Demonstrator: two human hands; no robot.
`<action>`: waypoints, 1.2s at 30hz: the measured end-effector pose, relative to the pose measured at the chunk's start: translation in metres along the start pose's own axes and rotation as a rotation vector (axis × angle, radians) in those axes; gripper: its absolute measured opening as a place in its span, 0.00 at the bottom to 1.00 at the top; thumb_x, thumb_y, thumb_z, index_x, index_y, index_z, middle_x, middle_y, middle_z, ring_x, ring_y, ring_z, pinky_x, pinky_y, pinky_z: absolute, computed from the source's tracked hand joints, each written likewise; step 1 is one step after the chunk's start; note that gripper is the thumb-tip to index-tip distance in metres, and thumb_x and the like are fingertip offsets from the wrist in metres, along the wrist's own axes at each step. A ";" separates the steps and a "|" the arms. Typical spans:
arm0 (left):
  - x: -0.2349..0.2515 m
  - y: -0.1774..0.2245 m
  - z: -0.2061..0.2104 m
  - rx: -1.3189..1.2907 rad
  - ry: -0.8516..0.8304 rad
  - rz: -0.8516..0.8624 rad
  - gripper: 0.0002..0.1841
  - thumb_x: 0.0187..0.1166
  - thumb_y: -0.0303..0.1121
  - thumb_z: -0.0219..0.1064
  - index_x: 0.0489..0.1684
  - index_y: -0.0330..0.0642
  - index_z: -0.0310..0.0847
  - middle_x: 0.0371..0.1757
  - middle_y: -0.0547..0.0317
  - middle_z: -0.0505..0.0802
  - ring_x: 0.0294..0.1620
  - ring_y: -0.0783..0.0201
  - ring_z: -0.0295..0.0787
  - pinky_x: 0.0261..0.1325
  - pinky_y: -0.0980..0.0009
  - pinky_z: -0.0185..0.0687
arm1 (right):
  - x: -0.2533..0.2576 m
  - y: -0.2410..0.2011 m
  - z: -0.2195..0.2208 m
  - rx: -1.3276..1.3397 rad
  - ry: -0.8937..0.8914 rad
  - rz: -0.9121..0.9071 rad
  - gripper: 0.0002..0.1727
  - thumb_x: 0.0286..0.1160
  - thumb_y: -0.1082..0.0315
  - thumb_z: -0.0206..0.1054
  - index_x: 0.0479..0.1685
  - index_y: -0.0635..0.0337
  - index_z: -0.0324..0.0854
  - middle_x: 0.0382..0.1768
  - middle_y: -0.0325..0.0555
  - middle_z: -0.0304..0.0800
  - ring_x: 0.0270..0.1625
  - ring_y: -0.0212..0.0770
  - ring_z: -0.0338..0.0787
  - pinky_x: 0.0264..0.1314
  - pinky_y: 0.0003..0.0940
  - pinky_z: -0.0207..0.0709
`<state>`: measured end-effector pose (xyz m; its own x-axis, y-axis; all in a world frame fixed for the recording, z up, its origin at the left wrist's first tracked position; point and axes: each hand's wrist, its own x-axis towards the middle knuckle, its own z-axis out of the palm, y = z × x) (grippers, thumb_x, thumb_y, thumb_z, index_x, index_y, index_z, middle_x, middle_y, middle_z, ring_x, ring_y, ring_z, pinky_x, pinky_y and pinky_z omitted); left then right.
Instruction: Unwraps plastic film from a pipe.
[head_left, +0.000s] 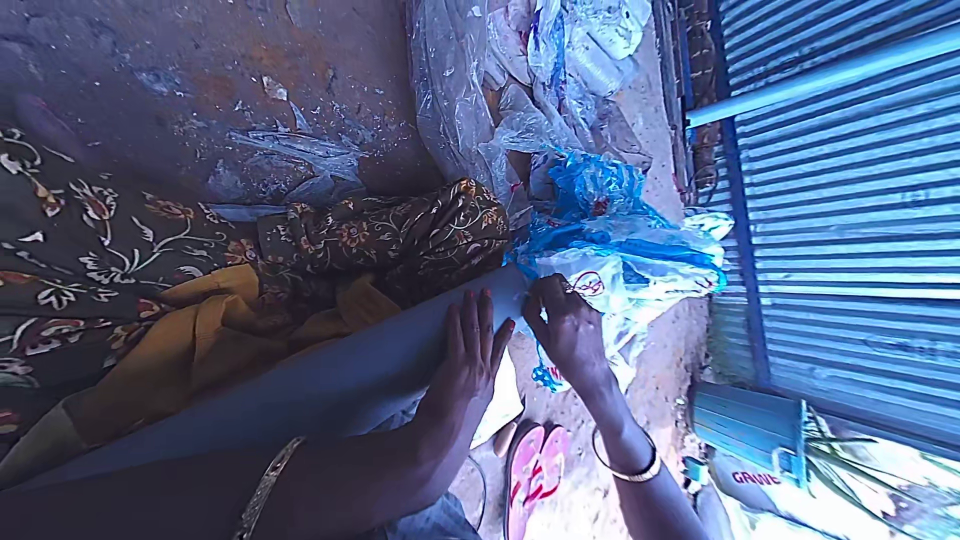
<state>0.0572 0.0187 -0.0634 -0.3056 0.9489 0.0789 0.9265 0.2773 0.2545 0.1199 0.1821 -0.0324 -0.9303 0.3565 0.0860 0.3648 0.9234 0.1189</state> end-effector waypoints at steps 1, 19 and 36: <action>0.000 -0.001 -0.001 0.003 -0.001 0.002 0.30 0.77 0.13 0.58 0.83 0.33 0.71 0.77 0.17 0.76 0.78 0.31 0.78 0.75 0.42 0.70 | -0.001 0.000 0.001 0.026 0.007 0.056 0.11 0.72 0.71 0.63 0.34 0.74 0.85 0.26 0.61 0.87 0.25 0.58 0.89 0.23 0.49 0.78; 0.004 -0.009 -0.019 -0.081 -0.136 0.023 0.31 0.78 0.13 0.57 0.85 0.34 0.68 0.80 0.16 0.71 0.79 0.27 0.74 0.75 0.41 0.69 | 0.012 -0.007 -0.006 0.014 -0.032 0.127 0.10 0.76 0.74 0.63 0.37 0.74 0.87 0.31 0.65 0.90 0.36 0.65 0.94 0.38 0.58 0.83; 0.128 -0.055 -0.039 -0.557 -0.880 0.152 0.47 0.74 0.56 0.74 0.81 0.27 0.60 0.66 0.29 0.83 0.68 0.34 0.81 0.66 0.37 0.74 | -0.054 0.039 -0.049 0.722 0.583 0.405 0.21 0.91 0.66 0.46 0.23 0.42 0.70 0.15 0.11 0.79 0.19 0.13 0.82 0.24 0.12 0.78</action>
<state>-0.0412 0.1191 -0.0300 0.2793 0.8048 -0.5237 0.6414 0.2495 0.7255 0.1860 0.1919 0.0164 -0.5082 0.7150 0.4801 0.3596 0.6827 -0.6361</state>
